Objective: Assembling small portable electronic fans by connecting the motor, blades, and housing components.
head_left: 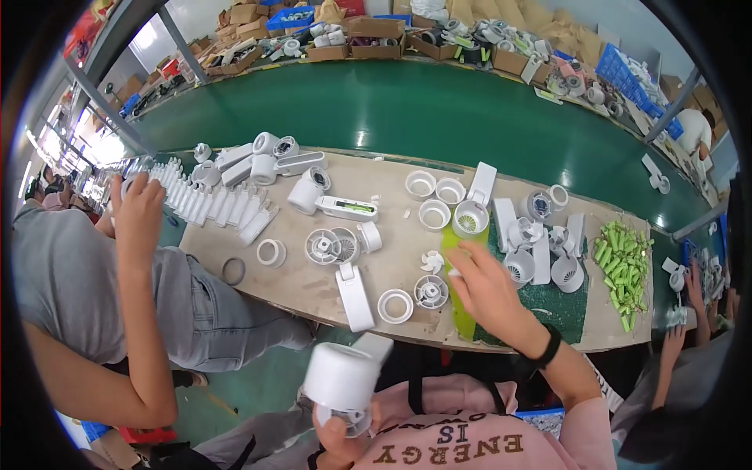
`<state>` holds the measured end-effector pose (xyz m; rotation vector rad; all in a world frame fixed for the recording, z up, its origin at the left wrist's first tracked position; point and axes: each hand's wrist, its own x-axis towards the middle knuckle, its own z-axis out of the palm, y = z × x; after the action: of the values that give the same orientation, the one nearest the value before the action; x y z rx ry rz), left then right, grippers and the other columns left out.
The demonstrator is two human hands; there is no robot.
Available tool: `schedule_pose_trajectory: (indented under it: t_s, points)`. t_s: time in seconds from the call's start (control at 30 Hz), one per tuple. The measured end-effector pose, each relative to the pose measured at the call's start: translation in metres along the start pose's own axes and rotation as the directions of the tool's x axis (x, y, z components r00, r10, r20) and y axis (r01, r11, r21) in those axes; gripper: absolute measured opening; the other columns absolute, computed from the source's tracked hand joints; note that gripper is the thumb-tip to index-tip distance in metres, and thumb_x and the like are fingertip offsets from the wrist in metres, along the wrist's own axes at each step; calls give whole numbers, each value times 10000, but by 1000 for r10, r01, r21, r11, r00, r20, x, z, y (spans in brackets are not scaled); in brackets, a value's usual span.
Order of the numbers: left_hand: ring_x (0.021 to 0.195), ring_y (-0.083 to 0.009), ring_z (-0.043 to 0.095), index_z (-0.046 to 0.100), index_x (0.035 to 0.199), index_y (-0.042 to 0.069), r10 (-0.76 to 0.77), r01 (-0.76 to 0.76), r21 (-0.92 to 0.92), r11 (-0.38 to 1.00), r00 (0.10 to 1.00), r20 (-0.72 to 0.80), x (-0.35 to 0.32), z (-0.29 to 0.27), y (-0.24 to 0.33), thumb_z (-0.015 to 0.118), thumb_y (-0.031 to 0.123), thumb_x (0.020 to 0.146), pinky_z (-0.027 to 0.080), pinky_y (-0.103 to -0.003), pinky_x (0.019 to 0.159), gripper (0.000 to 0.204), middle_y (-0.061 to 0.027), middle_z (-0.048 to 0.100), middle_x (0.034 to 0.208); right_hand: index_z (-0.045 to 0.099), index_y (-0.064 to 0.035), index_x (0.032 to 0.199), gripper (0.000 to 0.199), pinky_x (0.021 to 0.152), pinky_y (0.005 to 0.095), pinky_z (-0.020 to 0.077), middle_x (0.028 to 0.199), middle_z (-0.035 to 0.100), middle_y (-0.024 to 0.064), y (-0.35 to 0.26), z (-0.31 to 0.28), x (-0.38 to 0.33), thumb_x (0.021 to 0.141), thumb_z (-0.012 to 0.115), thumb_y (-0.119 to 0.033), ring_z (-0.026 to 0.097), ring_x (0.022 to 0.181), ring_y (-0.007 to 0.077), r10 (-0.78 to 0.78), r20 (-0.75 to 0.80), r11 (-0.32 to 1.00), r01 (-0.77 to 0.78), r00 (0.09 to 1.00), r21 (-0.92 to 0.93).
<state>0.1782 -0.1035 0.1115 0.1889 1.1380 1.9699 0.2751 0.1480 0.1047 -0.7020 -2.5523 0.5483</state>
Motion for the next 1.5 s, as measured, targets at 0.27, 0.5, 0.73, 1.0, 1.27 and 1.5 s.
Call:
schedule_pose_trajectory:
  t_s: [0.27,0.5,0.73,1.0,1.27,1.5]
  points:
    - [465,-153,478,496,1029,-31,345,-292,296,910,927,-145,35,-34,29,464,483,786,313,-232,363,570,-119,539,652,503,-8,1129,414,788,394,479,1105,530,202,-17,-5,-13,750,649,-87,553,948,390,57,-30,997,-55,998,61]
    - [707,-154,596,586,999,16,402,-358,207,910,883,-240,80,-66,43,494,393,821,425,-237,484,428,-71,620,824,500,-18,1120,383,733,392,493,1076,546,175,-29,6,-76,764,617,-97,580,897,355,257,152,916,-291,954,278]
    - [713,-194,609,600,925,13,111,-108,26,994,988,-110,139,-75,62,529,306,817,449,-272,484,321,-110,628,828,462,11,1178,496,705,386,496,1097,507,211,-28,25,-67,739,658,-113,575,886,378,300,95,939,-311,949,145]
    - [633,-263,620,573,963,-35,2,4,-34,999,984,175,195,-55,98,490,272,876,442,-236,389,330,-174,622,810,444,-70,1256,615,700,413,499,1177,420,253,-28,42,-28,706,708,-153,575,891,404,275,16,961,-275,961,-30]
    - [591,-147,586,581,911,1,72,-65,521,851,997,7,211,-61,93,494,316,904,336,-219,387,328,-60,602,729,433,-29,1242,551,723,431,496,1199,405,268,-20,62,-19,747,660,-108,570,900,416,232,15,973,-231,973,-23]
    - [599,-61,527,616,1049,43,115,-42,726,687,992,-51,242,-44,62,531,346,888,347,-191,442,353,-5,596,777,385,5,1258,534,783,445,473,1274,333,301,-37,38,-17,776,605,-60,541,940,441,288,-49,957,-286,956,42]
